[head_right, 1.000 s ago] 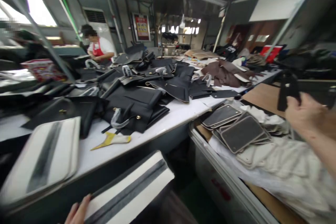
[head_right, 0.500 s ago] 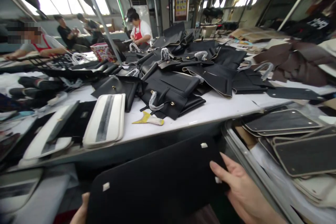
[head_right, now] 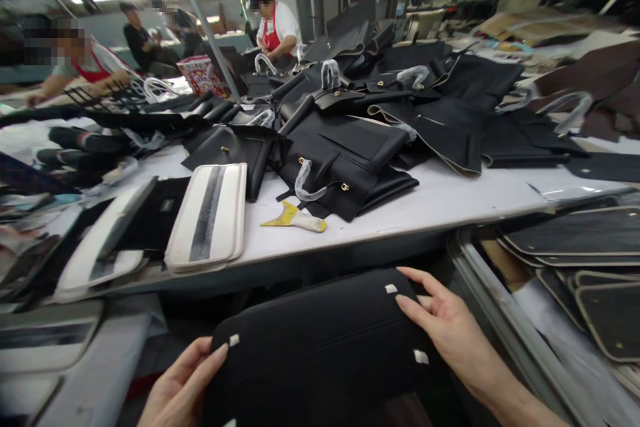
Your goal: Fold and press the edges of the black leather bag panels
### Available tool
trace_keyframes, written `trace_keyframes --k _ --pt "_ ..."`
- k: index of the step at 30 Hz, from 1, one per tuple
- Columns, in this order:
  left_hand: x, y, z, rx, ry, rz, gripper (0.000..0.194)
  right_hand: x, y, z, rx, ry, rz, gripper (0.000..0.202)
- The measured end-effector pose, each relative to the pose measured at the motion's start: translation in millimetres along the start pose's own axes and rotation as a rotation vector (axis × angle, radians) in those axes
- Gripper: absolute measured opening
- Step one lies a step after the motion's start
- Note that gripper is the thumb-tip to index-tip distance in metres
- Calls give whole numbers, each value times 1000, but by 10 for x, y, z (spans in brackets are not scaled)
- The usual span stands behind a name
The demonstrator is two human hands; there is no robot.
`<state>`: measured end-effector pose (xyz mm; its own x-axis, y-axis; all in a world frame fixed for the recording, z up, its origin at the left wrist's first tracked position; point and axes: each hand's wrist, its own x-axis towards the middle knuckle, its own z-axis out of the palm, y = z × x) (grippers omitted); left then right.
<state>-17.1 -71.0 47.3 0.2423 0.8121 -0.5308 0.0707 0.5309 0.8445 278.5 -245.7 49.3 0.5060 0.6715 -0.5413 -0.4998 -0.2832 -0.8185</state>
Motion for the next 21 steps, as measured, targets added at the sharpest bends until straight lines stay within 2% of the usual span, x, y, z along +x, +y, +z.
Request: trace_keyframes --k 4,7,9,16,21 --pt "181 -1 -3 66 -17 27 45 213 -1 -5 -72 -9 22 81" --pt "327 -42 -76 191 -18 99 72 305 17 -24 -71 -24 70 82" --pt "393 -63 -134 297 -15 128 78 334 33 -45 -60 -28 99 82" --pt "398 -63 -173 551 -7 173 66 333 5 -44 -78 -30 148 84" --pt "380 -102 -177 602 6 213 56 375 68 -129 -26 -6 250 89"
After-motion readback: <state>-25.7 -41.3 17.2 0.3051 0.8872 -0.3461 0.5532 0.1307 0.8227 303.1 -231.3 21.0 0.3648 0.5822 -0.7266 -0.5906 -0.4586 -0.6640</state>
